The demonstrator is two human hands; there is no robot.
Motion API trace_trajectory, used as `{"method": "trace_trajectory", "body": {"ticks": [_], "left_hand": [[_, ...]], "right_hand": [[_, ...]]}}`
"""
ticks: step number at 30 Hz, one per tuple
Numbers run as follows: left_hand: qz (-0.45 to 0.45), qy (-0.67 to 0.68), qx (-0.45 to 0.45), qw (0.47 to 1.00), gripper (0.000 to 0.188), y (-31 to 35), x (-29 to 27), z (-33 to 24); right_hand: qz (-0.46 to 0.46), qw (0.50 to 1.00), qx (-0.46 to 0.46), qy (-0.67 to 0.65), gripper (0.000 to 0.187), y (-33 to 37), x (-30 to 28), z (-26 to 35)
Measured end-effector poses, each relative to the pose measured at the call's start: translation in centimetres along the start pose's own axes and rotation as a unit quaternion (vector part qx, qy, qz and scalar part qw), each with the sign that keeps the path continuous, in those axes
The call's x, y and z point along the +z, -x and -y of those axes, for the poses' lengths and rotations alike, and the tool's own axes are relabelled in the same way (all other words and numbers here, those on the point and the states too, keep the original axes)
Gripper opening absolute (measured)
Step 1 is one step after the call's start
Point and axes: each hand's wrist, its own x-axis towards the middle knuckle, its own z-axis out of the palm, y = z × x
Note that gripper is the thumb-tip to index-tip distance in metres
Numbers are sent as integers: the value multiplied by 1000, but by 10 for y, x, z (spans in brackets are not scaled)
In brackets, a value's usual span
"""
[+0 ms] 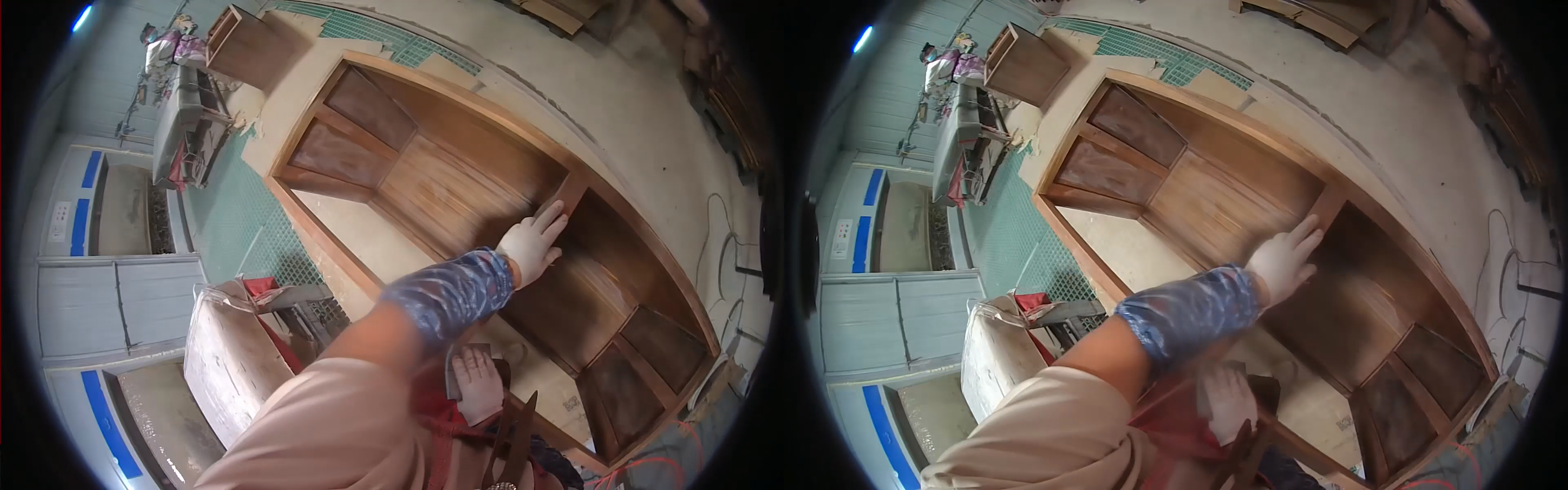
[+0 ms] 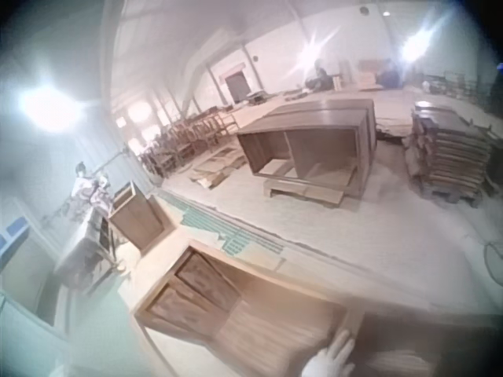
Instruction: The person sands the surfaces and interior of a wooden cabinet using a sanding block, then retrieves a thin brush from a work table and touches up the cabinet edges with it.
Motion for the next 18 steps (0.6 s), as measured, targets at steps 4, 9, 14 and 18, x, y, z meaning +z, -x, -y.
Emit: {"method": "trace_trajectory", "body": {"ticks": [4,9,14,18], "left_hand": [[65,-8,28,997,69,16,-16,15],[-64,108,158,979,62,119,-114,74],[-187,-36,-19,982,52,234,-256,271],[-237,-170,-153,944,57,228,-334,403]], "right_hand": [[12,993,75,95,45,-17,11,31],[-9,976,178,127,40,-27,10,60],[-128,928,345,-57,48,-50,18,93],[-278,908,263,-170,51,-191,7,169]]}}
